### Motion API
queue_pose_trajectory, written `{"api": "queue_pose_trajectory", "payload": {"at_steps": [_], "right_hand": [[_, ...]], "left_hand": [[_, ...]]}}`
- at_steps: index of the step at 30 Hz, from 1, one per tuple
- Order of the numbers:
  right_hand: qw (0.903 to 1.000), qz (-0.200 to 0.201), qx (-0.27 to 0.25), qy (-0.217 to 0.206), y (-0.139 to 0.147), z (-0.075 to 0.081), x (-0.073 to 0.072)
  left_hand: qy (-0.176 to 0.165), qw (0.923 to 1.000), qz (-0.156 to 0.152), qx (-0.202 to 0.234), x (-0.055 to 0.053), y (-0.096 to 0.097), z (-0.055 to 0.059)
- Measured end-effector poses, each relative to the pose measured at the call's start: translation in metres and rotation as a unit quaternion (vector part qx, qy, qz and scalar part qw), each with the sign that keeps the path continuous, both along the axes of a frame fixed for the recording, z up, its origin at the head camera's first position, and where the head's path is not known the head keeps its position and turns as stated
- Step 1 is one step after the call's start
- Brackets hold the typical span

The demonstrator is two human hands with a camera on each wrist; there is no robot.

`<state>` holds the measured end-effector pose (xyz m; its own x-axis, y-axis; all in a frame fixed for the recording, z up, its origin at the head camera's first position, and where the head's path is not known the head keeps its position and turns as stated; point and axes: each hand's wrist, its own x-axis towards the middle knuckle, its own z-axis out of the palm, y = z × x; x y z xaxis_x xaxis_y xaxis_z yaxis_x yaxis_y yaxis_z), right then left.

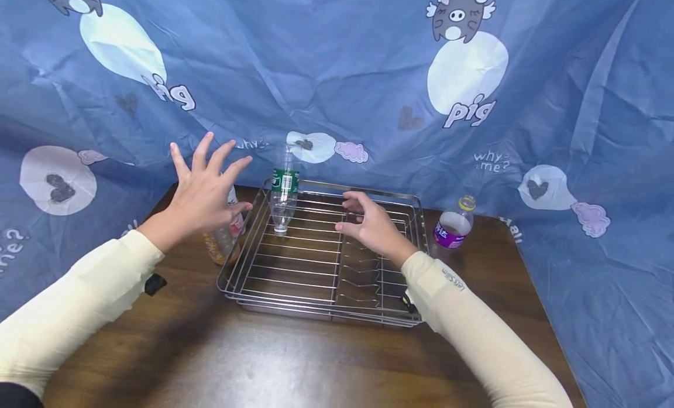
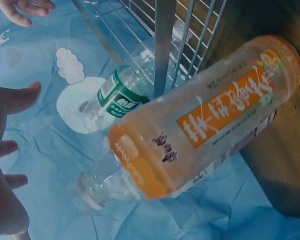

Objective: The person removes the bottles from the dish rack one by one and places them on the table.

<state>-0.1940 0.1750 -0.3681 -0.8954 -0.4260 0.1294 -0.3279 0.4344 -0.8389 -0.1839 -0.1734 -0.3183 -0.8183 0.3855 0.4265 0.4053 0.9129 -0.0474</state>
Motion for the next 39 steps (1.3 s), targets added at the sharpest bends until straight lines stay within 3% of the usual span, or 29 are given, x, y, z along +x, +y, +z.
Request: {"api": "queue_pose_trajectory", "payload": {"at_steps": [8,13,21,34,39], "right_hand": [[0.9998,-0.011,0.014,0.01,0.009,0.002,0.004],[0.9992,-0.018,0.035,0.009,0.017,0.002,0.009],[0.9987,-0.025,0.039,0.022,0.028,0.002,0.015],[0.9985,-0.029,0.037,0.03,0.039,-0.002,0.015],[0.9984,-0.035,0.035,0.028,0.043,-0.001,0.016]], "left_hand": [[-0.013,0.9973,-0.013,-0.071,-0.004,0.0,0.011],[-0.038,0.9899,-0.022,-0.135,-0.009,0.007,0.018],[-0.07,0.9761,-0.051,-0.199,-0.016,0.022,0.025],[-0.094,0.9639,-0.05,-0.244,-0.024,0.039,0.024],[-0.093,0.9579,-0.059,-0.265,-0.032,0.046,0.023]]}}
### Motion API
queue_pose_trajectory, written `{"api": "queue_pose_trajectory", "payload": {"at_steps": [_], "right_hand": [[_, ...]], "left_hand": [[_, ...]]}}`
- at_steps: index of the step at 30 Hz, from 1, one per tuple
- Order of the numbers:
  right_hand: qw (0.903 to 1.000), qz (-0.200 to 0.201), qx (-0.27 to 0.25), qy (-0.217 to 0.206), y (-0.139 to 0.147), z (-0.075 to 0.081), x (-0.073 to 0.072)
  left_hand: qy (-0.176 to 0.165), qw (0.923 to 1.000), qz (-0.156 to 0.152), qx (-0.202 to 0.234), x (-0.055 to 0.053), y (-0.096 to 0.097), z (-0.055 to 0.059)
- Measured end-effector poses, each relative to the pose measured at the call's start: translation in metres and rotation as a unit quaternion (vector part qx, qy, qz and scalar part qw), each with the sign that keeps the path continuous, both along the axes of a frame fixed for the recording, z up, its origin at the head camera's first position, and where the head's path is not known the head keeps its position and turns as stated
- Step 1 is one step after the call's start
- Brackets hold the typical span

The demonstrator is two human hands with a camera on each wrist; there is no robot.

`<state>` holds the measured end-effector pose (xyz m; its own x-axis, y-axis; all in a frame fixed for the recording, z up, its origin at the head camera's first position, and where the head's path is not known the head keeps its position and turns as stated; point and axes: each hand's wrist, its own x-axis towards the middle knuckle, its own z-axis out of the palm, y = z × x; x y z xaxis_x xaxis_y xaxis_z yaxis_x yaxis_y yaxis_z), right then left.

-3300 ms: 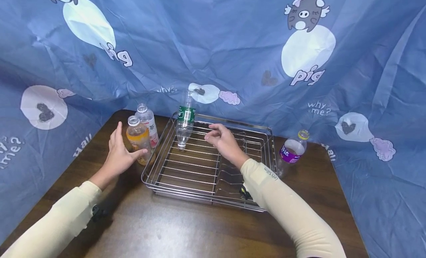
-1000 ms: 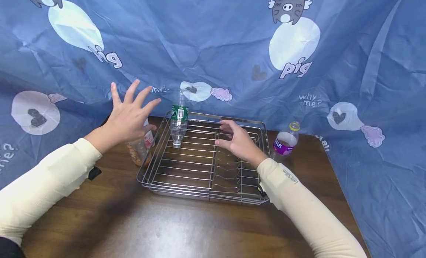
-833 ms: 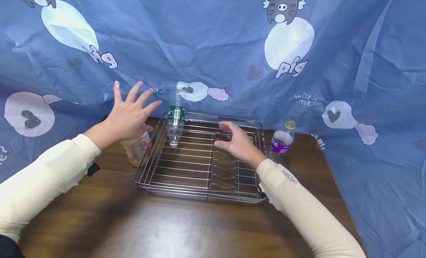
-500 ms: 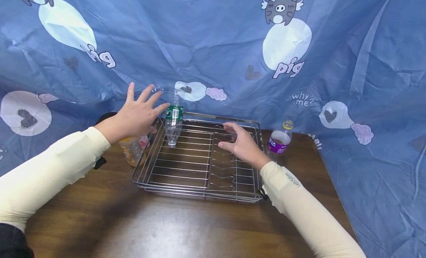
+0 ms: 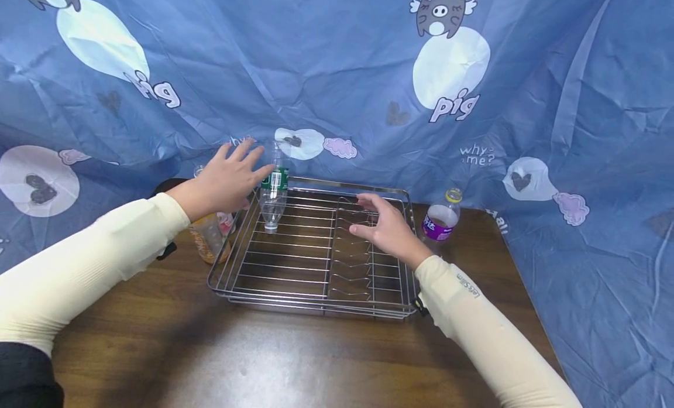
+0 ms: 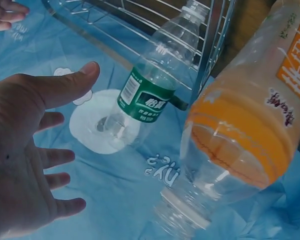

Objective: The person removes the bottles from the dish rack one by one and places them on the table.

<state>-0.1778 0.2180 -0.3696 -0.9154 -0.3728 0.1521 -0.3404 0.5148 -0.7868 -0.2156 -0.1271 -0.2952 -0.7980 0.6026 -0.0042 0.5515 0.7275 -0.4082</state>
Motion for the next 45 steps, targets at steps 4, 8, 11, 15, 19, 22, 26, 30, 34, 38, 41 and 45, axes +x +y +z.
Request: {"api": "queue_pose_trajectory", "payload": {"at_steps": [4,8,11,15,19,22,26,30,34,38,41,45], "right_hand": [[0.9999,-0.008,0.011,0.0,0.004,-0.001,0.002],[0.9996,-0.019,0.023,-0.001,0.01,-0.003,0.004],[0.9995,-0.021,0.024,0.002,0.014,-0.004,0.004],[0.9994,-0.021,0.026,0.005,0.016,-0.006,0.003],[0.9992,-0.024,0.029,0.007,0.018,-0.007,0.003],[0.9993,-0.025,0.028,0.007,0.02,-0.008,0.002],[0.9995,-0.023,0.021,-0.001,0.022,-0.008,0.002],[0.9999,-0.015,0.001,0.001,0.025,-0.008,0.002],[0.9999,-0.007,-0.015,0.004,0.028,-0.01,0.002],[0.9998,-0.009,-0.015,0.004,0.031,-0.013,0.002],[0.9998,-0.012,-0.01,0.01,0.033,-0.015,0.002],[0.9997,-0.014,-0.006,0.018,0.035,-0.017,0.004]], "left_hand": [[-0.006,0.9997,-0.002,-0.022,-0.007,0.009,-0.004],[-0.013,0.9993,-0.006,-0.034,-0.009,0.018,-0.006],[-0.019,0.9989,-0.006,-0.043,-0.01,0.025,-0.008],[-0.019,0.998,-0.01,-0.059,-0.012,0.032,-0.014],[0.004,0.9959,-0.025,-0.087,-0.017,0.038,-0.022],[0.017,0.9941,-0.033,-0.102,-0.022,0.043,-0.025],[0.019,0.9933,-0.026,-0.112,-0.03,0.048,-0.026],[0.018,0.9918,-0.011,-0.126,-0.039,0.047,-0.027],[0.011,0.9898,-0.009,-0.142,-0.046,0.046,-0.031],[0.011,0.9864,-0.01,-0.164,-0.05,0.047,-0.037],[0.018,0.9859,-0.011,-0.166,-0.054,0.047,-0.041],[0.024,0.9887,-0.015,-0.147,-0.062,0.046,-0.047]]}}
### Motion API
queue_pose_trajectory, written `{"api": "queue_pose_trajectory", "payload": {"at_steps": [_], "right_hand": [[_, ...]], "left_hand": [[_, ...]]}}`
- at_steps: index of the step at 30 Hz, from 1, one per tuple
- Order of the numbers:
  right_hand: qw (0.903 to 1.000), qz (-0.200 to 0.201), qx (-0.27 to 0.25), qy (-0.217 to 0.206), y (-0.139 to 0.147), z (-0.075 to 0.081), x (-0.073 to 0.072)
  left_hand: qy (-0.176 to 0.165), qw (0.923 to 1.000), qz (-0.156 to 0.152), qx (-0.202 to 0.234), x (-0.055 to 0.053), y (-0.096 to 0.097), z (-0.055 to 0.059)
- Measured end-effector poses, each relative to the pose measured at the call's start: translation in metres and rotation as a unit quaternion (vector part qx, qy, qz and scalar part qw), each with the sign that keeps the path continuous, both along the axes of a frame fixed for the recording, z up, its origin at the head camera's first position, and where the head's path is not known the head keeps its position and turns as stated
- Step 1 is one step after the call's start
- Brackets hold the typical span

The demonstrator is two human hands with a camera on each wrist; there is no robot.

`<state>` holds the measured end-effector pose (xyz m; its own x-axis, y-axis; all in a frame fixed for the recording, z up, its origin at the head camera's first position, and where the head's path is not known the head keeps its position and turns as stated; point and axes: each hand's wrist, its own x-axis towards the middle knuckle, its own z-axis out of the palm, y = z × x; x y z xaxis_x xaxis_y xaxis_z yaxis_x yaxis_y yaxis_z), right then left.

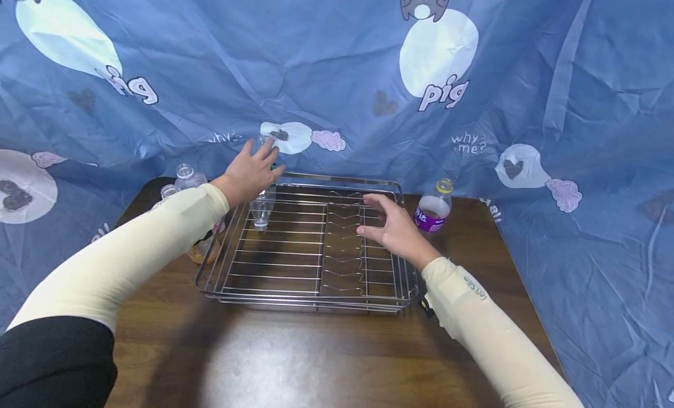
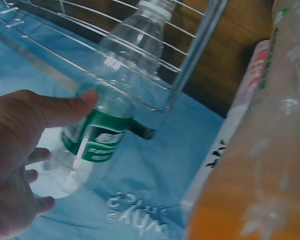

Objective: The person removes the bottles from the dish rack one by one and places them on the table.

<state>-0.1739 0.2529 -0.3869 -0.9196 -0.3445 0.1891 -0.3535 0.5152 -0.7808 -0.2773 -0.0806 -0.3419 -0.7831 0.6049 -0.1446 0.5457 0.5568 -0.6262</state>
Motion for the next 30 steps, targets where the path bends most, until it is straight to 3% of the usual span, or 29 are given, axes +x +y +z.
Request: {"api": "queue_pose_trajectory", "payload": {"at_steps": [4,14,18,26,30], "right_hand": [[1.0,0.005,0.004,-0.001,0.001,-0.004,0.001],[0.9998,-0.001,-0.009,-0.015,0.001,-0.005,0.0],[0.9999,-0.002,-0.005,-0.016,0.001,-0.006,0.001],[0.9998,-0.003,-0.013,-0.013,0.004,-0.01,-0.001],[0.9995,-0.001,-0.028,-0.013,0.004,-0.009,0.0]], "left_hand": [[0.004,1.0,-0.006,-0.005,-0.005,-0.002,-0.006],[0.046,0.9932,-0.038,-0.099,-0.006,0.0,-0.017],[0.041,0.9925,-0.049,-0.105,-0.006,0.0,-0.021],[0.038,0.9934,-0.086,-0.065,-0.007,0.001,-0.022],[0.038,0.9923,-0.093,-0.073,-0.009,0.0,-0.022]]}}
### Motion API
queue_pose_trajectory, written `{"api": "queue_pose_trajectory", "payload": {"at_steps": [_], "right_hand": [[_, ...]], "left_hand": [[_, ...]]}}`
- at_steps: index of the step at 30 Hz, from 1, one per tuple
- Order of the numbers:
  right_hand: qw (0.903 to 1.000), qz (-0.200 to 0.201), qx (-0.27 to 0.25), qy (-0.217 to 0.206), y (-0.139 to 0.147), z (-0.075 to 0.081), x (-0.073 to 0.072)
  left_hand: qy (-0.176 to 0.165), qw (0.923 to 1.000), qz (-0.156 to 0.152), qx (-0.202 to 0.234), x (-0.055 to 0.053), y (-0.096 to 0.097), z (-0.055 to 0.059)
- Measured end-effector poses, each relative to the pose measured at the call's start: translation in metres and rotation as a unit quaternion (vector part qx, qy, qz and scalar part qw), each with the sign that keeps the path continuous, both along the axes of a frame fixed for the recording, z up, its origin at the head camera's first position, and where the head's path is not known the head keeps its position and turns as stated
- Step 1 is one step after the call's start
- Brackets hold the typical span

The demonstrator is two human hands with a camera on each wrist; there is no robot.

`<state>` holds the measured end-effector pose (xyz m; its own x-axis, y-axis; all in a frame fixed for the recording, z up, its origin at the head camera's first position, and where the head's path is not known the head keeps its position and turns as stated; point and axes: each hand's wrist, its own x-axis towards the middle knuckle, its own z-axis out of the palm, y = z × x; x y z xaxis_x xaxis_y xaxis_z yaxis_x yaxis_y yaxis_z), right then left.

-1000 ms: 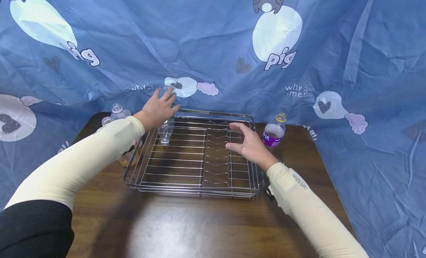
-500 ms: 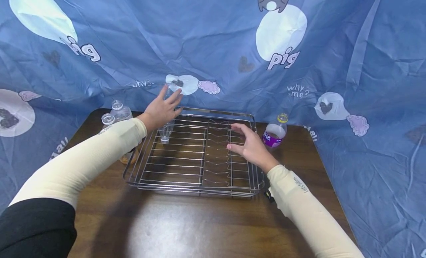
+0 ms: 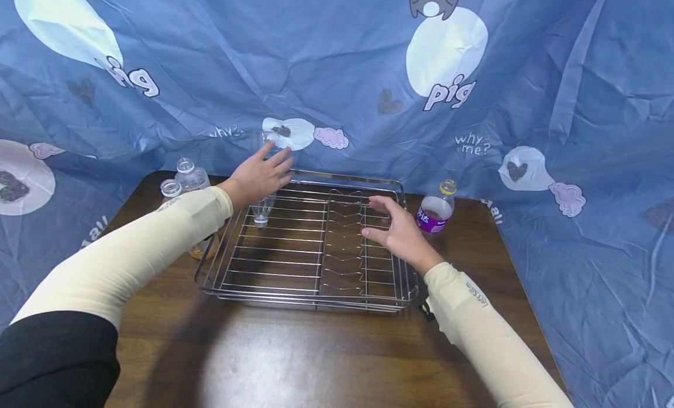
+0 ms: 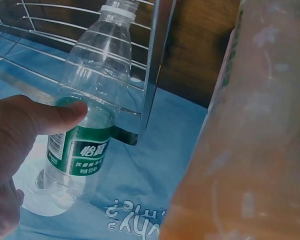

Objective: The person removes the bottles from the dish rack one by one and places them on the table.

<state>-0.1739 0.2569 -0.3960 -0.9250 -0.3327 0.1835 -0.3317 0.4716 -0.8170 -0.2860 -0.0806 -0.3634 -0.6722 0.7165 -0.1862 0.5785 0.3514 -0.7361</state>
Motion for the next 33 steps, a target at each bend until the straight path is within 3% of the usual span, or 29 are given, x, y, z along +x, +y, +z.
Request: {"api": "queue_pose_trajectory", "payload": {"at_steps": [5,15,26,33], "right_hand": [[1.0,-0.001,-0.002,0.0,-0.001,0.0,-0.001],[1.0,-0.001,-0.001,-0.001,-0.001,-0.002,-0.002],[0.9998,0.01,-0.014,0.005,-0.002,-0.006,-0.003],[0.9999,0.008,-0.011,0.003,-0.001,-0.005,-0.003]], "left_hand": [[0.0,1.0,-0.005,0.002,-0.002,-0.003,-0.002],[-0.022,0.9996,0.014,-0.014,-0.005,-0.007,-0.003],[-0.022,0.9973,0.043,-0.056,-0.008,-0.006,-0.009],[-0.017,0.9969,0.043,-0.064,-0.009,-0.007,-0.011]]}}
